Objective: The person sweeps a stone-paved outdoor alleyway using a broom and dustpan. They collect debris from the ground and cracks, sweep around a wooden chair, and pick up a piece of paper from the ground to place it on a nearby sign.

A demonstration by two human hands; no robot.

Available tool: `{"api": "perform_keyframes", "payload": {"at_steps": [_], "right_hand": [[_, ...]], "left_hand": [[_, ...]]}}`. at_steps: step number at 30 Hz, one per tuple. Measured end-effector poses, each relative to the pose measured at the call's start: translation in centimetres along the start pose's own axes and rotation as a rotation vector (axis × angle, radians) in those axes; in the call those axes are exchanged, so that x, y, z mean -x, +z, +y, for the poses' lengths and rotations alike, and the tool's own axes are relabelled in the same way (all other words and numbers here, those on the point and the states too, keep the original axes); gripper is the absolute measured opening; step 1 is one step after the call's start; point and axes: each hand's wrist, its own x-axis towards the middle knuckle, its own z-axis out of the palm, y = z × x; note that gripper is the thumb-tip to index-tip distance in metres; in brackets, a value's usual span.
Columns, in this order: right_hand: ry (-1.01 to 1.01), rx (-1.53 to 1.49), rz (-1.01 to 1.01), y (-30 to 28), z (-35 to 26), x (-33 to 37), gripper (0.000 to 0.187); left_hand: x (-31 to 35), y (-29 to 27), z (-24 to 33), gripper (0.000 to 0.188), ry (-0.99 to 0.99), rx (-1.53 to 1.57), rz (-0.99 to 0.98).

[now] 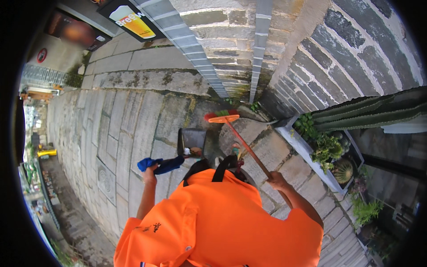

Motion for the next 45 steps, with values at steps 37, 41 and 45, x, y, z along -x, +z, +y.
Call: {"api": "perform_keyframes", "payload": {"at_steps": [37,41,45], "right_hand": [[0.168,0.019,0.051,-0.4,-14.1,-7.3,0.014],[0.088,0.325,-0.090,2.3,-16.1,-10.4,0.021],[0.082,0.028,-0.126,4.5,-15.5,-7.3,0.017]], "left_hand": [[-13.1,-1.9,-0.1,0.041,-0.086,0.070,-0.111],[-12.1,-2.4,-0.6,0.039,-0.075,0.064,-0.102],[-12.5,-3.0,-2.0,0.039,-0.051,0.054,-0.133]]}}
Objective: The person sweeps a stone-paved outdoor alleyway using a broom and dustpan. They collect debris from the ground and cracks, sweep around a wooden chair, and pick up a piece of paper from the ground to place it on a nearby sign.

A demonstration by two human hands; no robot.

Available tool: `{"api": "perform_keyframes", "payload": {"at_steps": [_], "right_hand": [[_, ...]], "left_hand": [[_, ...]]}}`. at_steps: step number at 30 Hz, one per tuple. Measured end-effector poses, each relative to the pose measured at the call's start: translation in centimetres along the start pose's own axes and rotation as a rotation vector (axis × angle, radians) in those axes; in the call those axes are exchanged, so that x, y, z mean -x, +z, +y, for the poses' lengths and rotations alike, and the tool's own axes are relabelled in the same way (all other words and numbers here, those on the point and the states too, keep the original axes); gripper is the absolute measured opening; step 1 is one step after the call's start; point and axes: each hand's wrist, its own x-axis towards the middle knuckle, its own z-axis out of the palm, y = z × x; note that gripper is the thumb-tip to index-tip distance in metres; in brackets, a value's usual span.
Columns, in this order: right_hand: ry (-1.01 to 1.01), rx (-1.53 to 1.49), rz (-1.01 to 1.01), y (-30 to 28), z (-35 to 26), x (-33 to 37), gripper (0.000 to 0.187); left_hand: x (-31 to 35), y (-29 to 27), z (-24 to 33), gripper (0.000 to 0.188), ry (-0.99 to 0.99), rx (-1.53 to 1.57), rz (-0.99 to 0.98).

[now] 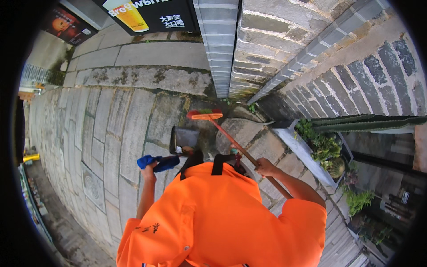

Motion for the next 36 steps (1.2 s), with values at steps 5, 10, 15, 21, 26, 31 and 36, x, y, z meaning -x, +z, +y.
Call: {"api": "perform_keyframes", "payload": {"at_steps": [5,10,15,21,26,31,36], "right_hand": [[0.023,-0.073,0.052,-1.9,2.0,3.3,0.020],[0.065,-0.005,0.157,-5.0,1.6,-0.8,0.017],[-0.051,0.130,-0.006,-4.3,-1.4,2.2,0.019],[0.031,-0.055,0.064,-3.2,-0.1,4.1,0.019],[0.071,-0.016,0.145,-5.9,1.2,0.1,0.016],[0.053,0.174,0.068,-1.0,2.2,-2.8,0.018],[-0.021,-0.061,0.071,1.5,2.4,3.0,0.017]], "left_hand": [[1.7,2.2,1.7,0.038,-0.058,0.080,0.034],[1.9,2.8,1.9,0.039,0.016,0.025,-0.019],[0.5,2.0,0.3,0.035,0.067,-0.024,-0.042],[0.8,2.7,1.4,0.039,0.005,0.023,-0.082],[1.1,3.0,1.7,0.033,0.116,-0.051,-0.040],[-0.4,2.1,0.8,0.037,0.081,-0.067,-0.082],[-1.2,1.5,-0.4,0.041,0.027,-0.076,-0.117]]}}
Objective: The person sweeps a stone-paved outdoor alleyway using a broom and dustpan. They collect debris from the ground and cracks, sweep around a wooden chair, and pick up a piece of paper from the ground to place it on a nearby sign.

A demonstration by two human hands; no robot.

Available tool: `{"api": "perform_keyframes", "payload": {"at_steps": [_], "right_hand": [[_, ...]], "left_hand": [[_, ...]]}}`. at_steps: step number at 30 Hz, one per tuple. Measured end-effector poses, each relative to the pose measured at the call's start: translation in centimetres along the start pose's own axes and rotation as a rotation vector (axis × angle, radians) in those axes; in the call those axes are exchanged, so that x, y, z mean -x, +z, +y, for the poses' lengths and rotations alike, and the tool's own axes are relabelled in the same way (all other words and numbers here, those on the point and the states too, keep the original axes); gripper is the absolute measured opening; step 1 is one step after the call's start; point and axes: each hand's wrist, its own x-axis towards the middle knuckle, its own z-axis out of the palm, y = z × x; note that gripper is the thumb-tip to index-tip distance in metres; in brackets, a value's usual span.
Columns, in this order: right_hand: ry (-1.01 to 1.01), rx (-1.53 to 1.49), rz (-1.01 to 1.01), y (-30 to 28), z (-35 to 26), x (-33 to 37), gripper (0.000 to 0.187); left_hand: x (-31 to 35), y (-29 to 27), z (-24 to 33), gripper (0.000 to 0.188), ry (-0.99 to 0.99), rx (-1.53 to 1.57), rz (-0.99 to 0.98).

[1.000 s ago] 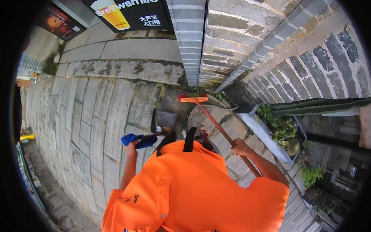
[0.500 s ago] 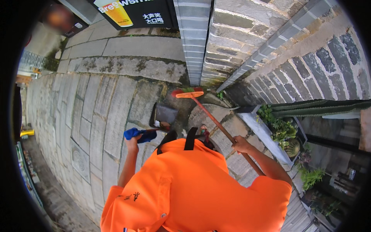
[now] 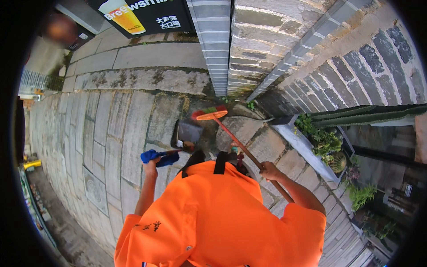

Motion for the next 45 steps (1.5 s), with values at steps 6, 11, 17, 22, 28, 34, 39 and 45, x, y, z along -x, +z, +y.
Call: {"api": "perform_keyframes", "payload": {"at_steps": [6,11,17,22,28,34,39,45], "right_hand": [[0.095,0.089,0.095,-2.7,2.1,-1.4,0.017],[0.108,0.155,0.077,-3.7,-3.5,-7.4,0.024],[-0.012,0.271,-0.053,0.0,-7.1,-8.1,0.016],[-0.053,0.041,-0.117,2.2,-5.7,-1.7,0.021],[0.030,-0.363,-0.153,0.4,-6.9,0.6,0.022],[0.004,-0.468,-0.122,1.5,-13.8,-2.7,0.029],[-0.157,-0.222,-0.193,3.6,-21.3,-10.5,0.008],[-0.095,0.172,-0.160,13.2,-30.6,-21.0,0.005]], "left_hand": [[0.7,1.3,1.4,0.040,-0.020,0.017,-0.004],[0.4,0.3,-0.2,0.040,0.005,0.014,0.033],[1.0,-0.3,0.9,0.038,-0.015,0.060,-0.003],[1.7,-1.1,2.2,0.036,-0.032,0.083,0.044],[0.2,-1.6,0.2,0.035,-0.061,-0.011,0.156],[-2.9,-5.1,-0.9,0.030,0.072,-0.099,0.202],[-8.5,-8.5,-3.2,0.031,0.107,-0.142,0.176],[-18.7,-10.5,-7.6,0.036,0.062,-0.214,0.146]]}}
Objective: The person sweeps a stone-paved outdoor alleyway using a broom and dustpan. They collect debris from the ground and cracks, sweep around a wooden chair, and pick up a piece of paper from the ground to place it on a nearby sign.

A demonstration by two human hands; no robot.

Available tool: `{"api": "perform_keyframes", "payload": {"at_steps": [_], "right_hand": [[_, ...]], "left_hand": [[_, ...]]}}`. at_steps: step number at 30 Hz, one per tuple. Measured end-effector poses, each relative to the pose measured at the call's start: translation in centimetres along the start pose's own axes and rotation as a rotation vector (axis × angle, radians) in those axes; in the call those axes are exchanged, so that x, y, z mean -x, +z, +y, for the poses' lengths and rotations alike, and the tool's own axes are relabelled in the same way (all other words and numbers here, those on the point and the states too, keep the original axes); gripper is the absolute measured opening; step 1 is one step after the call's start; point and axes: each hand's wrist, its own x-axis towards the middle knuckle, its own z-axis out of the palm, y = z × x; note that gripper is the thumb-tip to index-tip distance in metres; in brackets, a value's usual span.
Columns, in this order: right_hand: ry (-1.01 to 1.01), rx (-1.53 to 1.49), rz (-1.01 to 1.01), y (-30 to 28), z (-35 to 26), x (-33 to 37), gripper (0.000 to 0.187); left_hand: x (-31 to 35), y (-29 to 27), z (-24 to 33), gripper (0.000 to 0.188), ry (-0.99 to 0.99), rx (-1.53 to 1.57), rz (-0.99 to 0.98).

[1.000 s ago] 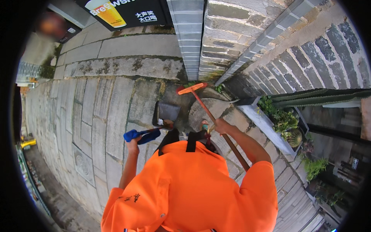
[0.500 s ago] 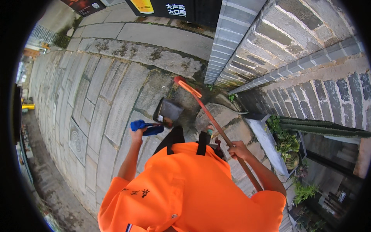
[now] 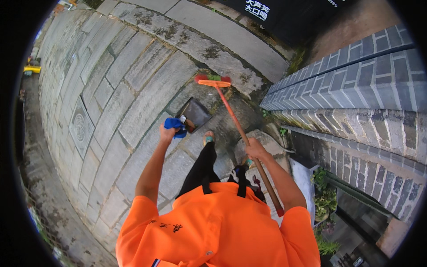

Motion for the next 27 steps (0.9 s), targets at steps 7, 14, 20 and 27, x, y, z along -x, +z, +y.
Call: {"api": "perform_keyframes", "payload": {"at_steps": [7,14,20,27], "right_hand": [[0.236,-0.333,-0.221,3.7,-3.3,6.3,0.028],[0.152,-0.488,-0.067,0.4,-9.7,7.5,0.038],[0.094,-0.471,0.038,-3.6,-14.0,4.1,0.039],[0.121,-0.563,0.009,-9.3,-17.4,-3.9,0.031]], "left_hand": [[-5.6,-2.5,-1.0,0.031,-0.075,-0.086,-0.026],[-5.6,-4.9,-2.0,0.038,-0.052,0.103,0.049],[-6.4,-9.2,-2.0,0.039,-0.253,0.442,0.020],[-7.5,-19.4,2.7,0.041,-0.152,0.597,0.050]]}}
